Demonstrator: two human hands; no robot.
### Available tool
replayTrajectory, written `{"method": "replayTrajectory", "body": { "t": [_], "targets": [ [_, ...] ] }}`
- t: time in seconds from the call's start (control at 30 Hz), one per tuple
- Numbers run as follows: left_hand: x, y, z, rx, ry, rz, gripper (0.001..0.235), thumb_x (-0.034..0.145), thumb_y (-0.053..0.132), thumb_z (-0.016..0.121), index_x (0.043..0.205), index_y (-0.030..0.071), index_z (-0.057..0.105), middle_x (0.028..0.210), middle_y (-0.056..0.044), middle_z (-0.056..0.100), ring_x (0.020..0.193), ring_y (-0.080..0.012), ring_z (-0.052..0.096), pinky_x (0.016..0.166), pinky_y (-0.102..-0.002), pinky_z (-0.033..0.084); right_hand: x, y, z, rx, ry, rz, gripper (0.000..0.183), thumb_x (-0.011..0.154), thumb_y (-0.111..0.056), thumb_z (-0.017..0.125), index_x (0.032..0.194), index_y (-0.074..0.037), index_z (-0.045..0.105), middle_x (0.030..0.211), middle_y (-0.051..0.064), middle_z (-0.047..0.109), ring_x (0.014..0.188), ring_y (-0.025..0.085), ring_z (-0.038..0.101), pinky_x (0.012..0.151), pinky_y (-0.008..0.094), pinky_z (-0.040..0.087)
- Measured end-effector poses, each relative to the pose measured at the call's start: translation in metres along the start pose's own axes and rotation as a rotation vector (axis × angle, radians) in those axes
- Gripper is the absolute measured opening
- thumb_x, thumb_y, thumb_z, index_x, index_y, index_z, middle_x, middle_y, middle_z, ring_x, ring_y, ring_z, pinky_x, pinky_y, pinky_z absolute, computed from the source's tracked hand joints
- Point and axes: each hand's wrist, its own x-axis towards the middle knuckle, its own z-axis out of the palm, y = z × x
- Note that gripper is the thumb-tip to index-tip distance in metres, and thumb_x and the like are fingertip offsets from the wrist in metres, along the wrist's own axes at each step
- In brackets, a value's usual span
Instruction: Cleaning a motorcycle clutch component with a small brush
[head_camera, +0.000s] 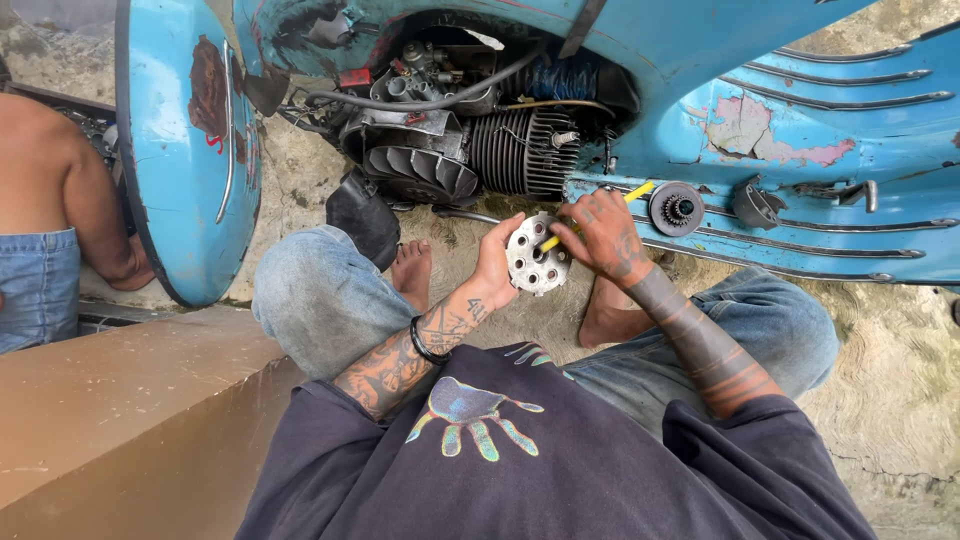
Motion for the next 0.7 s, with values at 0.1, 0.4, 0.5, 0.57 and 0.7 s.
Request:
{"method": "replayTrajectory", "body": {
  "t": [0.1, 0.4, 0.5, 0.57, 0.7],
  "targets": [
    [0.005, -0.003, 0.0, 0.014, -0.011, -0.032, 0.045, 0.092, 0.039, 0.061, 0.112, 0.0, 0.071, 0.092, -0.015, 0.075, 0.084, -0.0268, 0.075, 0.081, -0.046, 0.063, 0.001, -0.012, 0.001, 0.02, 0.0, -0.015, 0.025, 0.102, -0.038, 0.065, 0.104, -0.013, 0.068, 0.078, 0.005, 0.055, 0.074, 0.025, 0.055, 0.073, 0.038, 0.045],
    [0.018, -0.004, -0.013, 0.005, -0.023, 0.0, 0.047, 0.091, 0.039, 0.065, 0.114, -0.001, 0.071, 0.108, -0.018, 0.075, 0.097, -0.0322, 0.073, 0.091, -0.052, 0.058, 0.001, -0.003, -0.001, -0.044, 0.046, 0.019, 0.024, 0.103, -0.037, 0.065, 0.104, -0.013, 0.067, 0.078, 0.006, 0.053, 0.073, 0.025, 0.053, 0.072, 0.038, 0.043],
    [0.025, -0.007, -0.022, 0.004, -0.003, 0.004, 0.047, 0.091, 0.039, 0.065, 0.114, -0.001, 0.071, 0.107, -0.018, 0.075, 0.095, -0.0318, 0.073, 0.092, -0.05, 0.059, -0.001, -0.012, 0.007, 0.004, 0.034, -0.011, 0.024, 0.103, -0.037, 0.064, 0.104, -0.014, 0.069, 0.077, 0.003, 0.055, 0.073, 0.022, 0.052, 0.074, 0.034, 0.043],
    [0.016, -0.002, -0.01, -0.023, -0.019, -0.033, 0.044, 0.091, 0.041, 0.063, 0.111, 0.002, 0.072, 0.097, -0.015, 0.075, 0.087, -0.0283, 0.073, 0.085, -0.051, 0.061, -0.003, -0.005, 0.012, 0.003, 0.039, -0.004, 0.024, 0.103, -0.037, 0.065, 0.101, -0.013, 0.067, 0.077, 0.005, 0.055, 0.073, 0.024, 0.055, 0.073, 0.036, 0.044],
    [0.013, 0.001, -0.01, -0.06, -0.025, -0.009, 0.043, 0.09, 0.036, 0.065, 0.111, -0.001, 0.071, 0.108, -0.018, 0.074, 0.097, -0.0327, 0.073, 0.091, -0.052, 0.058, -0.001, 0.004, 0.002, -0.101, 0.046, 0.02, 0.023, 0.103, -0.038, 0.066, 0.103, -0.014, 0.066, 0.077, 0.005, 0.051, 0.074, 0.025, 0.054, 0.072, 0.038, 0.044]
  ]
}}
